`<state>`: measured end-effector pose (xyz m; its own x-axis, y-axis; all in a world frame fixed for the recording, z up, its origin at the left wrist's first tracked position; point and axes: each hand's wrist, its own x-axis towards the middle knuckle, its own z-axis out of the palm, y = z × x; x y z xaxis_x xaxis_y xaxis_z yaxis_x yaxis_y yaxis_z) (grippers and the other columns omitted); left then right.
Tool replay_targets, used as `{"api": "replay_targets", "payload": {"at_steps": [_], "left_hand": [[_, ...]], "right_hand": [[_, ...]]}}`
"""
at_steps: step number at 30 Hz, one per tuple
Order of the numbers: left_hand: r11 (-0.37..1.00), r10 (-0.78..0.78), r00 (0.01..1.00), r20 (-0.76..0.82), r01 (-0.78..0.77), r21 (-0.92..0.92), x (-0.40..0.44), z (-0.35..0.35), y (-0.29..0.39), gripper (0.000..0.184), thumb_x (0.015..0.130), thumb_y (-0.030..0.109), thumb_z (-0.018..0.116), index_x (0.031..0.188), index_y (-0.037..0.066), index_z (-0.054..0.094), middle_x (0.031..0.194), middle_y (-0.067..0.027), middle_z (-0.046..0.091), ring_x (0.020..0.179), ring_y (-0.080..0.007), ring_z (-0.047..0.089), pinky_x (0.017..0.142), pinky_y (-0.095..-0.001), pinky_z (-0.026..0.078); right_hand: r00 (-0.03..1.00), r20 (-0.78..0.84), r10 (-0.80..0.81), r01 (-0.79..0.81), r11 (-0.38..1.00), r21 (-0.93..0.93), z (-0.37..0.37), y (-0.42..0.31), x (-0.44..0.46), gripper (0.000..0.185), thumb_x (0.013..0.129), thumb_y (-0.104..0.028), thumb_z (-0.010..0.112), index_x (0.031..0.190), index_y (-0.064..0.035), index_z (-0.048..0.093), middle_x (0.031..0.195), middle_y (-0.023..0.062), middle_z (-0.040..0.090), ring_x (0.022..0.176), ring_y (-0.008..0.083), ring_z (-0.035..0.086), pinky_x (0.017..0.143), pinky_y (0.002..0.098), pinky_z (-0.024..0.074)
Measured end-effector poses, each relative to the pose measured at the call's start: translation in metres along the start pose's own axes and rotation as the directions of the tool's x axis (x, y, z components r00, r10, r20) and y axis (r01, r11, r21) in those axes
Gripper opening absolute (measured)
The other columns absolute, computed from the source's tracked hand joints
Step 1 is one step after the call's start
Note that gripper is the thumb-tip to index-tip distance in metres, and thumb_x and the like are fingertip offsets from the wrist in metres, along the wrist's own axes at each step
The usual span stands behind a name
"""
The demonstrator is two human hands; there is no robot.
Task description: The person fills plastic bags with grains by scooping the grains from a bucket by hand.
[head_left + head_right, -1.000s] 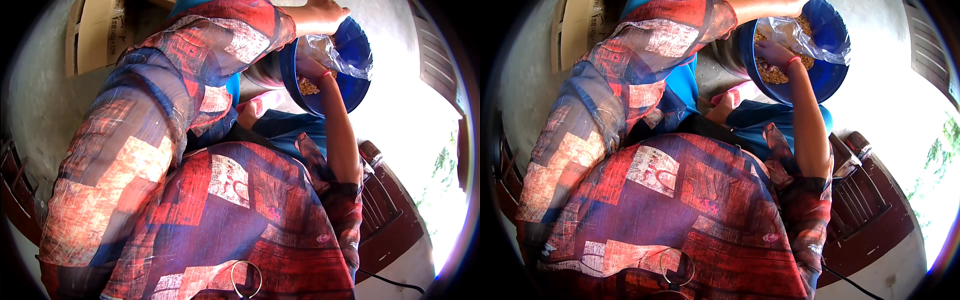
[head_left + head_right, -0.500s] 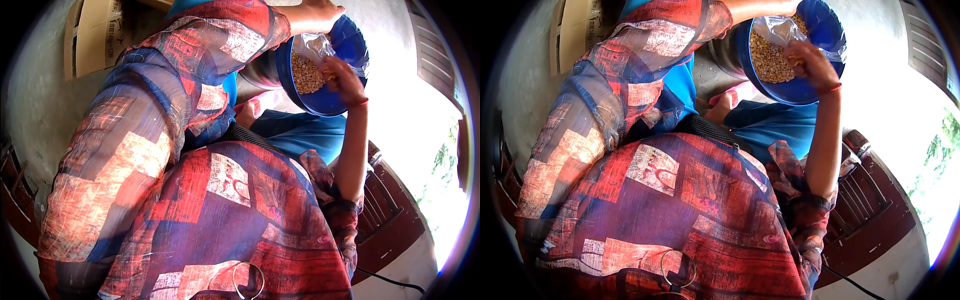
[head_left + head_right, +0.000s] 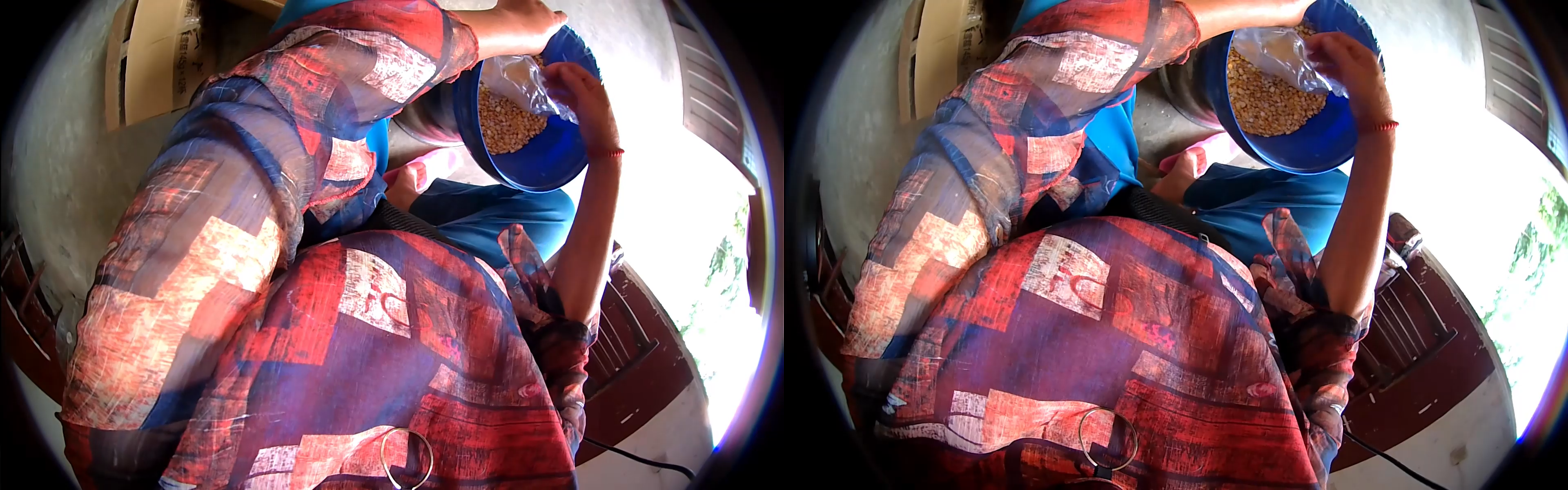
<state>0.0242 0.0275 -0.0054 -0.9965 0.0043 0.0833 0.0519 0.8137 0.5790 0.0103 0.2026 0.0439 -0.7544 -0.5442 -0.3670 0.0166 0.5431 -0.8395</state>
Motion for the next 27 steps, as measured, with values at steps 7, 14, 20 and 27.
{"api": "replay_targets", "payload": {"at_steps": [7, 14, 20, 27], "left_hand": [[1.000, 0.009, 0.999, 0.049, -0.010, 0.004, -0.008, -0.014, 0.007, 0.042, 0.074, 0.006, 0.056, 0.115, 0.005, 0.045, 0.097, -0.0175, 0.058, 0.088, -0.0279, 0.060, 0.071, -0.0367, 0.050], [1.000, 0.015, 1.000, 0.009, -0.015, -0.002, -0.004, -0.005, 0.003, 0.040, 0.075, 0.006, 0.054, 0.114, 0.004, 0.046, 0.096, -0.0184, 0.058, 0.088, -0.0290, 0.060, 0.071, -0.0377, 0.050], [0.999, 0.038, 0.999, -0.032, -0.039, -0.035, -0.002, 0.002, -0.002, 0.037, 0.076, 0.006, 0.051, 0.113, 0.003, 0.047, 0.096, -0.0194, 0.058, 0.089, -0.0304, 0.059, 0.072, -0.0385, 0.049], [0.998, 0.053, 0.998, -0.020, -0.054, -0.023, -0.004, 0.001, -0.002, 0.039, 0.076, 0.007, 0.051, 0.115, 0.002, 0.046, 0.097, -0.0199, 0.058, 0.089, -0.0309, 0.059, 0.072, -0.0389, 0.049]], "right_hand": [[0.798, 0.513, 0.317, -0.033, 0.872, -0.489, 0.058, 0.053, -0.007, 0.029, 0.087, -0.026, 0.047, 0.100, -0.0034, 0.059, 0.088, 0.0096, 0.061, 0.077, 0.0159, 0.059, 0.066, 0.0298, 0.0488], [0.744, 0.363, 0.561, -0.218, 0.717, -0.662, 0.090, 0.114, 0.031, 0.033, 0.082, -0.028, 0.049, 0.101, -0.0026, 0.057, 0.093, 0.0163, 0.062, 0.083, 0.0277, 0.061, 0.076, 0.0353, 0.0474], [0.786, 0.541, 0.298, -0.022, 0.889, -0.457, 0.107, 0.105, 0.034, 0.031, 0.078, -0.015, 0.057, 0.105, -0.0009, 0.054, 0.098, 0.0099, 0.060, 0.077, 0.0178, 0.058, 0.061, 0.0322, 0.0506], [0.710, 0.578, 0.402, -0.184, 0.898, -0.399, 0.098, 0.084, 0.024, 0.023, 0.087, -0.022, 0.045, 0.096, -0.0037, 0.056, 0.069, 0.0041, 0.054, 0.054, 0.0117, 0.056, 0.044, 0.0264, 0.0460]]}}
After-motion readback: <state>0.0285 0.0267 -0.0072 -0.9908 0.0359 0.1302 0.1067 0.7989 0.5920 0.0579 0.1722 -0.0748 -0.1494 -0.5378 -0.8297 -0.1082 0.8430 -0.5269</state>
